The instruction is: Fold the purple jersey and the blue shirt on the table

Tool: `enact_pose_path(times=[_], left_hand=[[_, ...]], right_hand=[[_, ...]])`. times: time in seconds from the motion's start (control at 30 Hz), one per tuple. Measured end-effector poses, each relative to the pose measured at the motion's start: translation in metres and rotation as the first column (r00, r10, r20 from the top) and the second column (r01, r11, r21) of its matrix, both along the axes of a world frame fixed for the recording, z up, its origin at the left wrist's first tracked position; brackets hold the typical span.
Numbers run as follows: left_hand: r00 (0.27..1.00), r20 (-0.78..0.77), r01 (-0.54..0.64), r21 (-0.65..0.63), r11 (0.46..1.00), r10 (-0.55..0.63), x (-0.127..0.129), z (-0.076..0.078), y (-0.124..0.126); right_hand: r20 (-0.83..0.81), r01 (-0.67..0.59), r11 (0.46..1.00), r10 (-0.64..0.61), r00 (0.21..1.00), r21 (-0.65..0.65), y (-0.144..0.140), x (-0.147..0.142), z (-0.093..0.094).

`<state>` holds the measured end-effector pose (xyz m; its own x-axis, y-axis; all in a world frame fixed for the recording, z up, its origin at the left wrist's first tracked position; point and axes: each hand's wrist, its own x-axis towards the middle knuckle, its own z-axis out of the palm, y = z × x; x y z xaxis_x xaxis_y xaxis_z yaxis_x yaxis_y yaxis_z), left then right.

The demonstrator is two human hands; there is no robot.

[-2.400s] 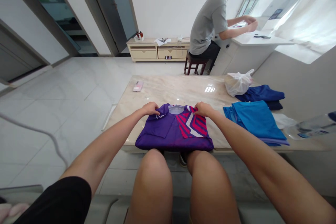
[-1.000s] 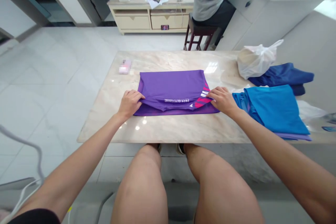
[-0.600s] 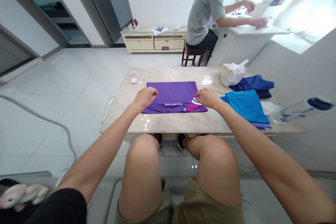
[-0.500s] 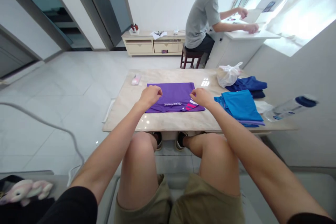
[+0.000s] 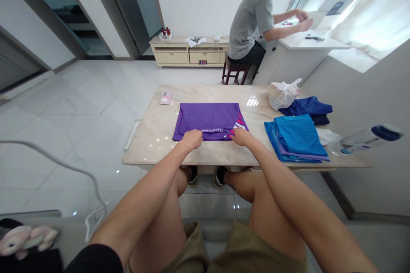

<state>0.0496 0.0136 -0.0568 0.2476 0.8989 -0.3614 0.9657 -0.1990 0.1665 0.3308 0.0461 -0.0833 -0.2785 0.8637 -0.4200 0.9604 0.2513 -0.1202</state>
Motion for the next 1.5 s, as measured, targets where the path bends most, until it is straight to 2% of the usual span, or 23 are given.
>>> enact_pose_path(times=[0.17,0.3,0.4,0.6,0.7,0.83,0.93,1.0,1.1,1.2,1.27,1.33,1.5], left_hand=[[0.999,-0.04,-0.02,-0.088,0.996,0.016,0.001,-0.029,0.008],[0.995,-0.1,-0.03,-0.183,0.983,0.012,0.0,-0.035,0.007],[0.993,-0.114,-0.005,-0.229,0.973,-0.022,0.002,-0.027,0.006],[0.989,-0.147,-0.016,-0.26,0.965,-0.023,0.008,0.007,-0.007],[0.988,-0.152,-0.027,-0.219,0.975,-0.007,0.014,0.021,-0.017],[0.995,-0.098,-0.022,-0.093,0.995,0.013,0.026,0.036,-0.022],[0.999,-0.035,-0.01,-0.037,0.999,0.008,0.043,0.039,-0.018],[1.0,0.003,0.007,-0.035,0.999,-0.007,0.058,0.035,-0.016],[0.998,0.047,0.036,-0.053,0.998,-0.034,0.085,0.025,-0.017],[0.996,0.071,0.058,-0.078,0.995,-0.052,0.115,0.014,-0.02],[0.995,0.078,0.068,-0.104,0.992,-0.06,0.136,0.007,-0.024],[0.993,0.103,0.07,-0.138,0.988,-0.056,0.156,-0.001,-0.028],[0.978,0.19,-0.053,-0.16,0.986,0.083,0.203,-0.022,-0.039]], right_hand=[[0.095,0.029,0.995,-0.02,0.995,-0.093,0.007,-0.016,-0.023],[0.101,0.008,0.986,0.009,0.995,-0.166,0.006,-0.012,-0.018],[0.087,0.001,0.98,0.017,0.996,-0.197,0.001,-0.009,-0.006],[0.054,-0.003,0.963,0.018,0.998,-0.268,-0.015,-0.018,0.012],[0.034,0.108,0.954,-0.103,0.994,-0.28,-0.017,-0.016,0.015],[0.007,0.285,0.952,-0.286,0.958,-0.11,-0.007,0.005,0.011],[0.016,0.378,0.926,-0.378,0.926,-0.008,0.002,0.026,0.004],[-0.001,0.461,0.887,-0.461,0.887,-0.006,0.004,0.036,-0.003],[-0.062,0.573,0.814,-0.579,0.813,-0.095,0.003,0.044,-0.015],[-0.099,0.603,0.767,-0.632,0.768,-0.218,0.002,0.048,-0.025],[-0.109,0.61,0.754,-0.646,0.755,-0.243,0.004,0.053,-0.029],[-0.116,0.62,0.758,-0.647,0.753,-0.205,0.006,0.059,-0.033],[-0.161,0.639,0.766,-0.642,0.75,-0.078,0.003,0.077,-0.042]])
